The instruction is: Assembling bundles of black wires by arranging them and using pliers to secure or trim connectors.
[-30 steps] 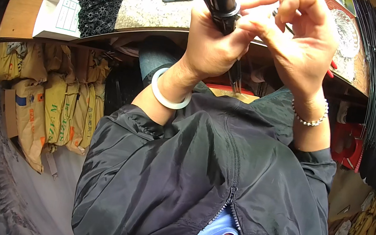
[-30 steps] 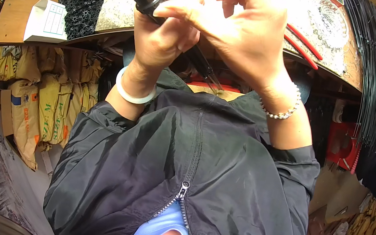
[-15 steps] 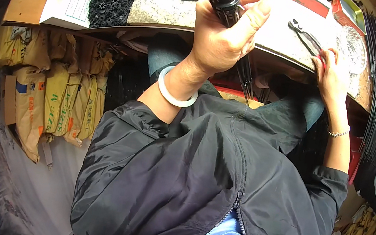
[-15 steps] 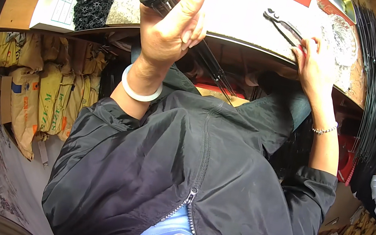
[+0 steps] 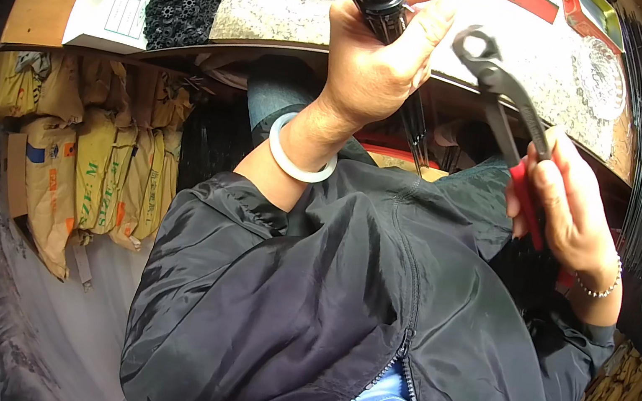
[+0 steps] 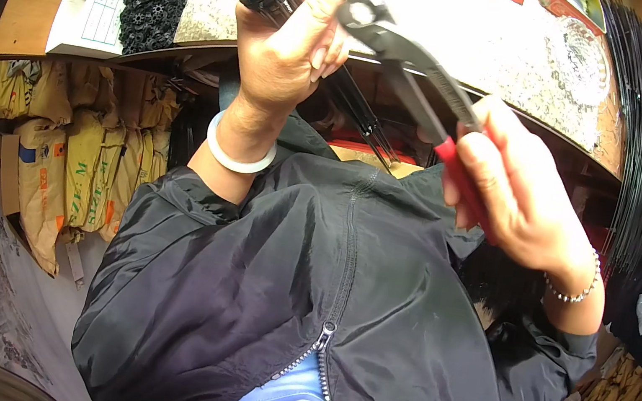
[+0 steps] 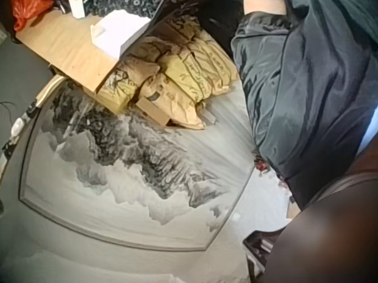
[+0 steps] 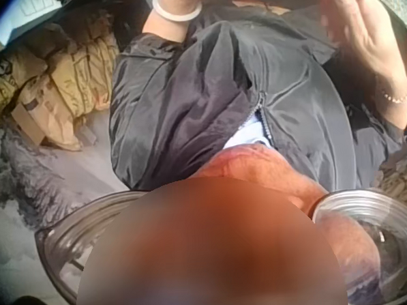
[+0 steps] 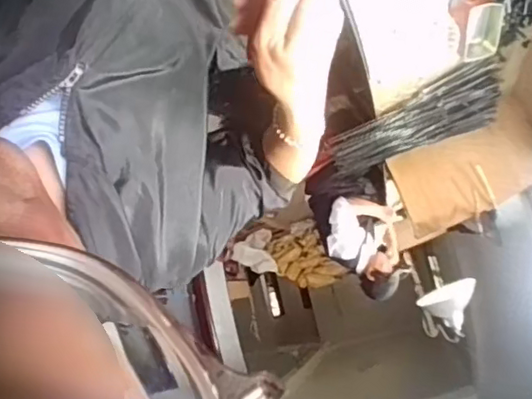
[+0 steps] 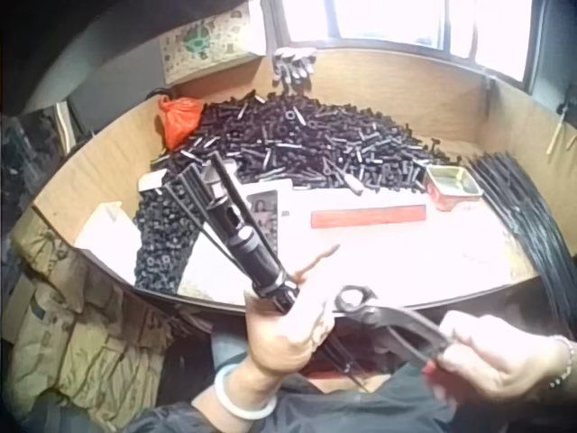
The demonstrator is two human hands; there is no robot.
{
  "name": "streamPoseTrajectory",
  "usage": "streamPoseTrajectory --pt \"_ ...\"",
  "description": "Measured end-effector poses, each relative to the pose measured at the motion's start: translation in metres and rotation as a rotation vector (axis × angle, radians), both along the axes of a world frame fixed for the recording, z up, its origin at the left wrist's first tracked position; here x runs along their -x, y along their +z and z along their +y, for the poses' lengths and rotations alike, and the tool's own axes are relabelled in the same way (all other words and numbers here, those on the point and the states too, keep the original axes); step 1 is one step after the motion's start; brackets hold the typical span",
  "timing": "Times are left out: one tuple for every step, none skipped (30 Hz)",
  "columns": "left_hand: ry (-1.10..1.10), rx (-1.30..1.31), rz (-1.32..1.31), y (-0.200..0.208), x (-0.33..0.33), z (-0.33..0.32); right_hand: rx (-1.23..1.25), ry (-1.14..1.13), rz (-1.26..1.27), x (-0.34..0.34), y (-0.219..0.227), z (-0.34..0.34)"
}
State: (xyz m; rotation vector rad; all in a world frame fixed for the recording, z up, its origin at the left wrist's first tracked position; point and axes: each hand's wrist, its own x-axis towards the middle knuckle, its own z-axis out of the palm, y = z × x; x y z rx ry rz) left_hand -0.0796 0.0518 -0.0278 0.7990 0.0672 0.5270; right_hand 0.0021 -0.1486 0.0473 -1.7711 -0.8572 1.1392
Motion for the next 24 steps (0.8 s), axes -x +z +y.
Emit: streamPoseTrajectory --pt "0.061 -0.098 -0.004 0.002 -0.002 -0.002 0.001 -0.006 -0.001 0.001 0.005 0.002" --pt "0.125 -0.197 -0.007 0.004 -0.004 -0.003 0.000 0.052 -0.062 0.000 0.009 0.004" --pt "0.190 -0.297 -0.011 0.005 -0.006 -0.005 -0.003 0.113 -0.122 0.001 0.012 0.006" --pt "0.257 -0.396 -0.015 0.008 -0.007 -0.005 0.009 0.102 -0.165 0.003 0.015 0.009" --pt "0.324 -0.496 -0.019 0.009 -0.007 -0.006 0.009 0.102 -0.166 0.004 0.018 0.011" --pt "0.326 -0.496 -0.019 0.009 -0.004 -0.005 0.033 0.124 -0.204 0.004 0.021 0.012" --pt "0.242 -0.520 0.018 0.009 -0.001 -0.004 0.059 0.143 -0.243 0.004 0.022 0.013" --pt "0.158 -0.544 0.055 0.009 0.002 -0.004 0.060 0.141 -0.244 0.005 0.024 0.012" --pt "0.206 -0.545 0.008 0.010 0.000 -0.008 0.047 0.145 -0.309 0.008 0.025 0.010" --pt "0.209 -0.545 0.012 0.012 0.002 -0.008 0.034 0.155 -0.371 0.009 0.025 0.010" --pt "0.170 -0.559 0.027 0.013 0.005 -0.006 0.033 0.160 -0.368 0.009 0.025 0.011" --pt "0.131 -0.572 0.043 0.013 0.008 -0.005 0.046 0.172 -0.383 0.009 0.025 0.012" --pt "0.141 -0.579 0.006 0.012 0.006 -0.004 0.062 0.176 -0.406 0.010 0.026 0.013" --pt "0.140 -0.577 0.002 0.013 0.007 -0.004 0.064 0.174 -0.410 0.010 0.028 0.014" --pt "0.135 -0.553 0.006 0.014 0.007 -0.004 0.100 0.162 -0.326 0.011 0.029 0.016" --pt "0.129 -0.531 0.015 0.014 0.006 -0.004 0.135 0.149 -0.238 0.009 0.029 0.017" --pt "0.126 -0.531 0.014 0.014 0.005 -0.005 0.135 0.146 -0.237 0.007 0.028 0.015" --pt "0.154 -0.466 -0.015 0.012 0.003 -0.006 0.078 0.153 -0.184 0.005 0.025 0.012" --pt "0.189 -0.402 -0.042 0.010 0.003 -0.007 0.020 0.166 -0.131 0.002 0.024 0.010" --pt "0.192 -0.402 -0.042 0.008 0.004 -0.004 0.020 0.169 -0.131 -0.001 0.023 0.008" --pt "0.138 -0.478 -0.045 0.007 0.006 -0.001 0.027 0.210 -0.125 -0.005 0.023 0.006" --pt "0.079 -0.552 -0.049 0.007 0.007 0.001 0.036 0.247 -0.119 -0.006 0.023 0.005" --pt "0.078 -0.551 -0.050 0.007 0.007 -0.001 0.038 0.245 -0.119 -0.005 0.023 0.005" --pt "0.080 -0.540 -0.033 0.007 0.006 -0.002 -0.011 0.227 -0.157 -0.004 0.023 0.006"
